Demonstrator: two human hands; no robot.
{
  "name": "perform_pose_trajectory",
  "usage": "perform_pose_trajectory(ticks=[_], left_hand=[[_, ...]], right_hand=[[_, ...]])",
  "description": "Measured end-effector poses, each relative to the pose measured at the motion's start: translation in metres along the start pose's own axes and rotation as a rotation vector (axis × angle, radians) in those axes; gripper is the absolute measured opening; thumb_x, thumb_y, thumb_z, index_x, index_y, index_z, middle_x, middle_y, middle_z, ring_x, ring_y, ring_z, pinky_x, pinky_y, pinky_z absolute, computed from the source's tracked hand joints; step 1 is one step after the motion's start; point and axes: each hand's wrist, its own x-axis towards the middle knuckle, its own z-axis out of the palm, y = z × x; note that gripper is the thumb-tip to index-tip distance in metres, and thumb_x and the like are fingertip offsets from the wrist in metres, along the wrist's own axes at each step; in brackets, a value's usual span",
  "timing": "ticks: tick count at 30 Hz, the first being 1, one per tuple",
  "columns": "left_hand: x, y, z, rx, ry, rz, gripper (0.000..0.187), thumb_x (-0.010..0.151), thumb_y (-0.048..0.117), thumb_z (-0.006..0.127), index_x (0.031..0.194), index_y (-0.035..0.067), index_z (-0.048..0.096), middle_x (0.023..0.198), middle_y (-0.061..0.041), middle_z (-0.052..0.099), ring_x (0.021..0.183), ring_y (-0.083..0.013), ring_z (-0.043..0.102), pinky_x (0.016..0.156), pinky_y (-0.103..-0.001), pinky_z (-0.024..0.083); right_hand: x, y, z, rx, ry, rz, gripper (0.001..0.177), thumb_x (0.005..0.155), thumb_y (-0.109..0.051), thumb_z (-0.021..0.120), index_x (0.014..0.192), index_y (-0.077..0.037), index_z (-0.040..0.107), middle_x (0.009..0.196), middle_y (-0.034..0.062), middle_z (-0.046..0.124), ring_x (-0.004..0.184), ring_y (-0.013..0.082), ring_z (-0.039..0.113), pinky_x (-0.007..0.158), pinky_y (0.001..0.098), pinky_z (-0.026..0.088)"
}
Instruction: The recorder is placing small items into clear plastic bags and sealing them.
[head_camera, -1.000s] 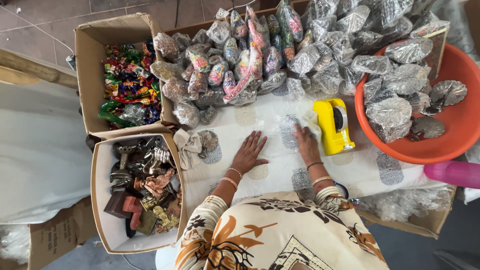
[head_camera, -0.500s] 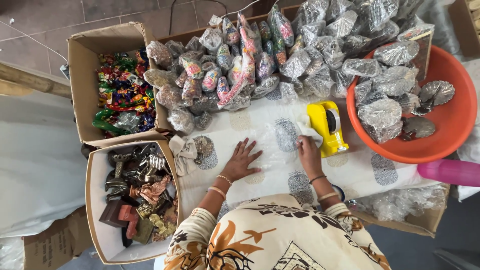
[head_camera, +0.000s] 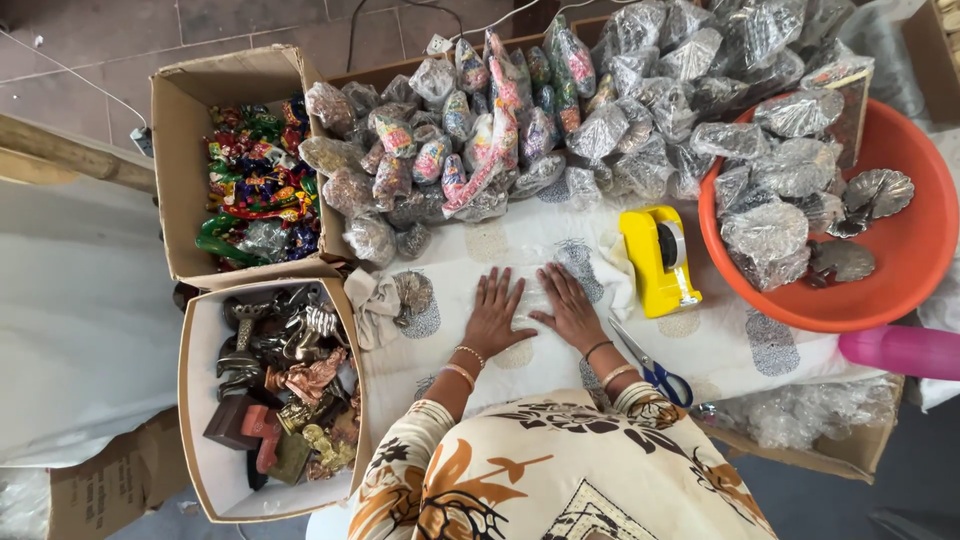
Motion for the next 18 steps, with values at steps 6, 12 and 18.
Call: perform_pose_trajectory(ticks=[6,12,18], left_hand=[[-0.006,-0.013,0.007,0.028,0.002,-0.038,0.118,0.080,0.087,0.045,0.163,0.008,0.015,0.169,-0.022,0.010,0.156,-0.0393,0.004,0.127,-0.054,0.003],[-0.011,-0.023,0.002,0.057,-0.005,-0.057,0.113,0.085,0.086,0.040,0.162,0.008,0.016,0.168,-0.020,0.012,0.157,-0.0333,0.006,0.126,-0.055,0.001],[-0.021,-0.033,-0.008,0.070,0.036,-0.082,0.110,0.087,0.084,0.039,0.162,0.006,0.017,0.169,-0.016,0.014,0.157,-0.0337,0.007,0.127,-0.054,0.000]], right_hand=[[0.002,0.000,-0.006,-0.051,-0.008,0.051,0.091,0.090,-0.065,0.056,0.158,-0.009,0.031,0.161,0.0175,0.033,0.150,0.0327,0.028,0.123,0.0468,0.023],[0.000,0.004,-0.011,-0.039,0.015,0.051,0.093,0.089,-0.065,0.057,0.159,-0.009,0.030,0.162,0.0162,0.032,0.151,0.0316,0.029,0.123,0.0463,0.024],[-0.005,0.009,-0.010,-0.025,0.026,0.064,0.095,0.090,-0.066,0.056,0.159,-0.007,0.029,0.163,0.0154,0.032,0.151,0.0311,0.029,0.123,0.0473,0.024]])
